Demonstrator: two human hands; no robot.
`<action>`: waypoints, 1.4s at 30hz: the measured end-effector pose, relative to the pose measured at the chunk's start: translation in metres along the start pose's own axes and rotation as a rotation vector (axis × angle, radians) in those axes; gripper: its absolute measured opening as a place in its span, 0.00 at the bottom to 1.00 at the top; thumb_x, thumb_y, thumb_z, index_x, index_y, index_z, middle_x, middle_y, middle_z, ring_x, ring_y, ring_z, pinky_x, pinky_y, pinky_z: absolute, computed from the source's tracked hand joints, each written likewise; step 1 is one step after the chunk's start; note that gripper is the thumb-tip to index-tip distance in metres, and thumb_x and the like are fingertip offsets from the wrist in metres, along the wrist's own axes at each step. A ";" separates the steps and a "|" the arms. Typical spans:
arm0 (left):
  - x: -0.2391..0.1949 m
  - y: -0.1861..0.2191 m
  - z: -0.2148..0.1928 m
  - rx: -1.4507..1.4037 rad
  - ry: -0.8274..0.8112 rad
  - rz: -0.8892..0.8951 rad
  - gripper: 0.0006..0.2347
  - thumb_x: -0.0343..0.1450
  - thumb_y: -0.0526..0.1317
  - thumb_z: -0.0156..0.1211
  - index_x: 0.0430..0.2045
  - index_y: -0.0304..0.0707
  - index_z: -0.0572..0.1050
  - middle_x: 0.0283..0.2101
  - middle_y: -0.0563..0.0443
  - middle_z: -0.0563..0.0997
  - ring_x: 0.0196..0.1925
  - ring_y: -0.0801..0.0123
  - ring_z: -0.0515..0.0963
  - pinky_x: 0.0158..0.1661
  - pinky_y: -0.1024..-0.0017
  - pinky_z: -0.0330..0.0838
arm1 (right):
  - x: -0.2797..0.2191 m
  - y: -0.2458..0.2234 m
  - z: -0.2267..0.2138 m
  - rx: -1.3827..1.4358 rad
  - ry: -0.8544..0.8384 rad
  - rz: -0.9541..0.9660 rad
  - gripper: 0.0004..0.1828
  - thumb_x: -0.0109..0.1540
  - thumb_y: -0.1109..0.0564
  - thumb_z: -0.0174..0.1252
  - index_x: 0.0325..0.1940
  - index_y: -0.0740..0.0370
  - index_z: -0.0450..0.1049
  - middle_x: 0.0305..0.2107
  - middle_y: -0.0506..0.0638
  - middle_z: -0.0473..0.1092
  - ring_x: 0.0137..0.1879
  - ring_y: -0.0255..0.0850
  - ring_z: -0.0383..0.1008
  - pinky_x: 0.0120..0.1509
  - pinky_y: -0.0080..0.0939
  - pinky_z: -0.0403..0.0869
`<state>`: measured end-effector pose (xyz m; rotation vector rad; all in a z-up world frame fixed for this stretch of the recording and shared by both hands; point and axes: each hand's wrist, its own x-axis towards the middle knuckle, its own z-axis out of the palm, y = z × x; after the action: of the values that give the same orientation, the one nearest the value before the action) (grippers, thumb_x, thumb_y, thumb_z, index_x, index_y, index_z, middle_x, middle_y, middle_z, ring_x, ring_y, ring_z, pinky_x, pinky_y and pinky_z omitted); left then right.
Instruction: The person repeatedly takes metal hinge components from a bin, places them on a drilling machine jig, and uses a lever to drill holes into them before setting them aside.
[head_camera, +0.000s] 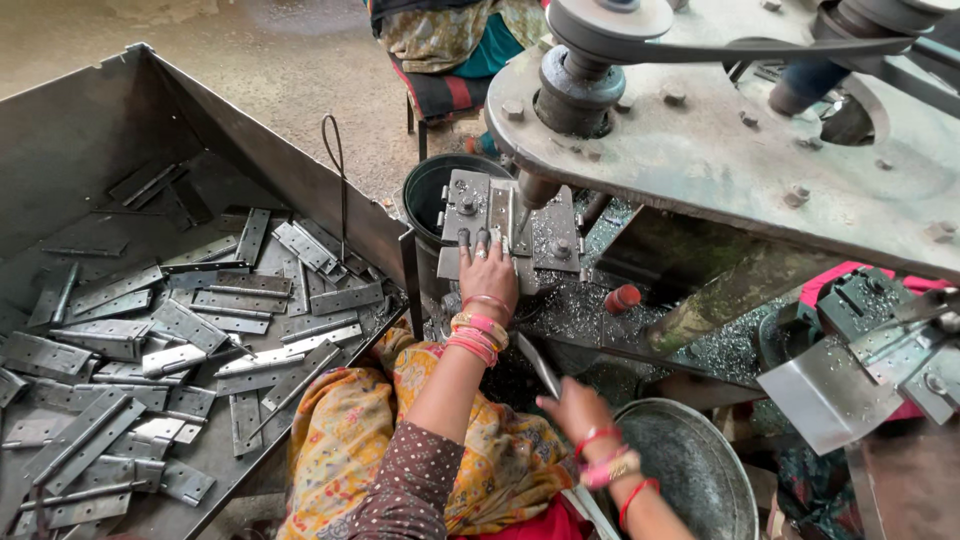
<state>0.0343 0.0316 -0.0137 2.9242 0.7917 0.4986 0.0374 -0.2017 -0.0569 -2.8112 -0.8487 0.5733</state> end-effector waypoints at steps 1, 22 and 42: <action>0.001 0.001 -0.001 0.044 0.052 0.017 0.14 0.72 0.39 0.48 0.47 0.38 0.80 0.62 0.44 0.74 0.70 0.55 0.66 0.71 0.46 0.40 | -0.002 0.002 0.002 0.013 0.024 -0.011 0.33 0.56 0.31 0.64 0.42 0.66 0.76 0.34 0.66 0.77 0.45 0.63 0.78 0.51 0.58 0.76; 0.033 -0.026 0.013 -0.029 -0.234 -0.011 0.09 0.76 0.41 0.55 0.43 0.45 0.82 0.53 0.45 0.82 0.56 0.57 0.81 0.58 0.53 0.69 | 0.010 0.033 0.032 0.051 0.014 0.019 0.36 0.54 0.25 0.61 0.40 0.62 0.74 0.32 0.66 0.77 0.42 0.65 0.79 0.44 0.61 0.76; -0.318 -0.431 0.038 0.490 0.174 -1.163 0.24 0.72 0.46 0.60 0.65 0.48 0.68 0.71 0.44 0.65 0.69 0.52 0.67 0.68 0.42 0.51 | 0.094 0.087 -0.028 0.097 0.349 -0.365 0.20 0.64 0.44 0.68 0.42 0.66 0.81 0.50 0.61 0.76 0.57 0.52 0.78 0.67 0.50 0.73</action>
<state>-0.4192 0.2449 -0.2072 2.1163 2.6058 0.4418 0.1642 -0.2224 -0.0826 -2.4721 -1.1755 0.0647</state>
